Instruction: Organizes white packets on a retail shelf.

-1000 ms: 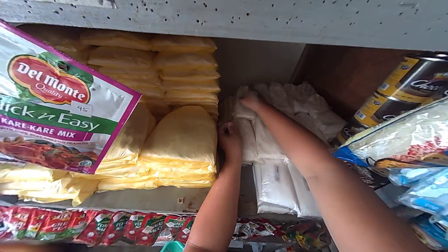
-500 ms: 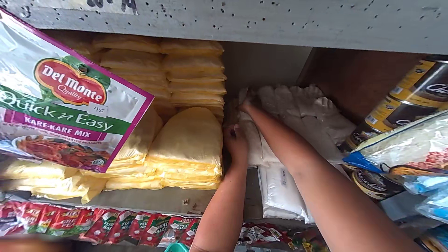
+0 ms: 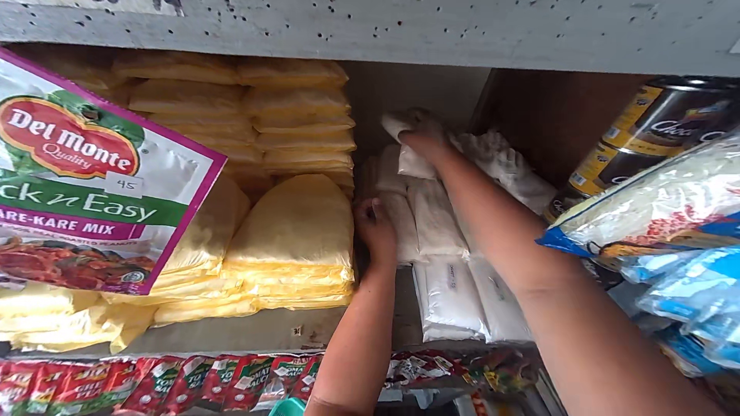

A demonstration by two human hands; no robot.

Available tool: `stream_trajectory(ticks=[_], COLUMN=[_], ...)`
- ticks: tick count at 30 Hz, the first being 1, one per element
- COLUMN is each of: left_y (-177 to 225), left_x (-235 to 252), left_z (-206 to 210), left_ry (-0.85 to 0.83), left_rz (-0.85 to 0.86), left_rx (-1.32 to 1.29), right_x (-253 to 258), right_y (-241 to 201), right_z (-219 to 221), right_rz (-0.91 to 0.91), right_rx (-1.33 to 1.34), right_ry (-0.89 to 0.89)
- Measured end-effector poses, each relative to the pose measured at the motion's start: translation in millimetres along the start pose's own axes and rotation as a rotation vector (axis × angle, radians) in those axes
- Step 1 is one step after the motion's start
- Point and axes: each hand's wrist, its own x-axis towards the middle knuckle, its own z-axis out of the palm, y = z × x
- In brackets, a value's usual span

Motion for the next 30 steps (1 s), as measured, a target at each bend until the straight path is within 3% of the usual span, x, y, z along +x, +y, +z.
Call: stream_trajectory(ticks=[4, 9, 12, 17, 26, 30], left_y=[0, -5, -3, 1, 24, 38], left_x=[-1, 0, -2, -12, -6, -1], left_z=[-2, -1, 0, -2, 28, 34], left_ry=[-0.021, -0.028, -0.037, -0.196, -0.310, -0.478], left_rz=[0.005, 0.063, 0.147, 0.315, 0.591, 0.456], left_rx=[0.021, 0.018, 0.066, 0.228, 0.361, 0.607], right_x=[-55, -115, -136, -147, -150, -150], right_y=[5, 70, 79, 86, 78, 79], right_z=[-42, -16, -14, -9, -8, -8], right_rz=[-0.032, -0.023, 0.040, -0.068, -0.037, -0.060], right_rx=[-0.171, -0.329, -0.378, -0.406, -0.438, -0.461], right_ry=[-0.083, -0.168, -0.244, -0.239, -0.286, -0.287])
